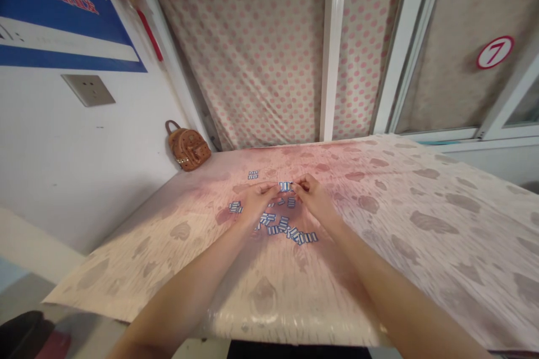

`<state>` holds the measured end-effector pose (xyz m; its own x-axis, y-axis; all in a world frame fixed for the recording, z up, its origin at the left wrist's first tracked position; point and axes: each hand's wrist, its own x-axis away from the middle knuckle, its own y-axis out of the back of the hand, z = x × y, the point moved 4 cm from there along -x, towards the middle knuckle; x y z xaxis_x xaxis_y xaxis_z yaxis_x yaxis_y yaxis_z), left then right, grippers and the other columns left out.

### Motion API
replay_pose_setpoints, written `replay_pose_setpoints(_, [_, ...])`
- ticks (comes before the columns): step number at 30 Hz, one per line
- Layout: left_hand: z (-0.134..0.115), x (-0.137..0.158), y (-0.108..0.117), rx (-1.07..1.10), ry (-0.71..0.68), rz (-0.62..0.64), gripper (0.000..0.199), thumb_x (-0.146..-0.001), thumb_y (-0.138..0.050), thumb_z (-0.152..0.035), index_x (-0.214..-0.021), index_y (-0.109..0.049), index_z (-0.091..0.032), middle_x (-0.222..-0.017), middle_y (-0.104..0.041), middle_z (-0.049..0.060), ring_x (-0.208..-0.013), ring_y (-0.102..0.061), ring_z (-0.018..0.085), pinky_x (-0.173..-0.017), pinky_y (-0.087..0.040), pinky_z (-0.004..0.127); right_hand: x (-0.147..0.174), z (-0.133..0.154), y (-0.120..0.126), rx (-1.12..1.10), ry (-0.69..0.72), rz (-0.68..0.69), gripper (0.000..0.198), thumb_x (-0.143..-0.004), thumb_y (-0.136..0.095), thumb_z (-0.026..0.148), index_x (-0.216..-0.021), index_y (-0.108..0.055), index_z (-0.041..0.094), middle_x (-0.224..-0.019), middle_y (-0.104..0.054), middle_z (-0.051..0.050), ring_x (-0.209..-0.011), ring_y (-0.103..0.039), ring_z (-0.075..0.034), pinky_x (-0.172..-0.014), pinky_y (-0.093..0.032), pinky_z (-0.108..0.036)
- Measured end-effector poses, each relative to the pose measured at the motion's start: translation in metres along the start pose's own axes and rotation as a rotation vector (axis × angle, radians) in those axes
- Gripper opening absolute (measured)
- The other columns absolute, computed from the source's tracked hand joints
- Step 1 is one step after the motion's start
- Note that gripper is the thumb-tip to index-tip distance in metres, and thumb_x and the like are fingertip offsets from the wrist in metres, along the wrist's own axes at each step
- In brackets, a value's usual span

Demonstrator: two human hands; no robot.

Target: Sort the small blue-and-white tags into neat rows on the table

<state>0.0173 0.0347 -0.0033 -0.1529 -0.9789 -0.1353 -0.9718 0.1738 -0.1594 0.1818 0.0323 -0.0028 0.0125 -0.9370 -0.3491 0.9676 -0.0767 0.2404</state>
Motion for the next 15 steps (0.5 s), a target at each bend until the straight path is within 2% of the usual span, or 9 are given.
replay_pose_setpoints(3, [0.003, -0.0007, -0.0004, 0.013, 0.03, 0.023, 0.023, -0.076, -0.077, -0.035, -0.085, -0.075, -0.014, -0.084, -0.077, 0.009, -0.076, -0.073, 0.02, -0.078, -0.056, 0.032, -0.0024, -0.003, -0.0006, 0.006, 0.013, 0.072, 0.024, -0.082, -0.056, 0.045, -0.079, -0.057, 0.021, -0.067, -0.063, 0.0, -0.063, -0.06, -0.016, -0.062, -0.046, -0.028])
replay_pose_setpoints(7, [0.0048, -0.0015, 0.0021, -0.008, 0.054, 0.018, 0.021, -0.076, -0.077, -0.031, -0.085, -0.075, -0.013, -0.081, -0.076, 0.008, -0.074, -0.072, 0.019, -0.072, -0.055, 0.029, -0.0005, -0.0007, -0.0004, 0.029, 0.036, 0.039, 0.022, -0.083, -0.054, 0.041, -0.075, -0.057, 0.021, -0.065, -0.063, 0.0, -0.06, -0.058, -0.015, -0.061, -0.044, -0.028])
replay_pose_setpoints(15, [0.0061, -0.0013, 0.0057, -0.126, -0.014, -0.05, 0.013, -0.075, -0.073, -0.028, -0.077, -0.072, -0.015, -0.07, -0.07, 0.003, -0.063, -0.065, 0.014, -0.06, -0.05, 0.023, 0.0003, -0.0047, -0.0033, 0.103, 0.05, 0.035, 0.021, -0.084, -0.052, 0.039, -0.074, -0.056, 0.021, -0.063, -0.062, 0.001, -0.058, -0.057, -0.016, -0.061, -0.042, -0.029])
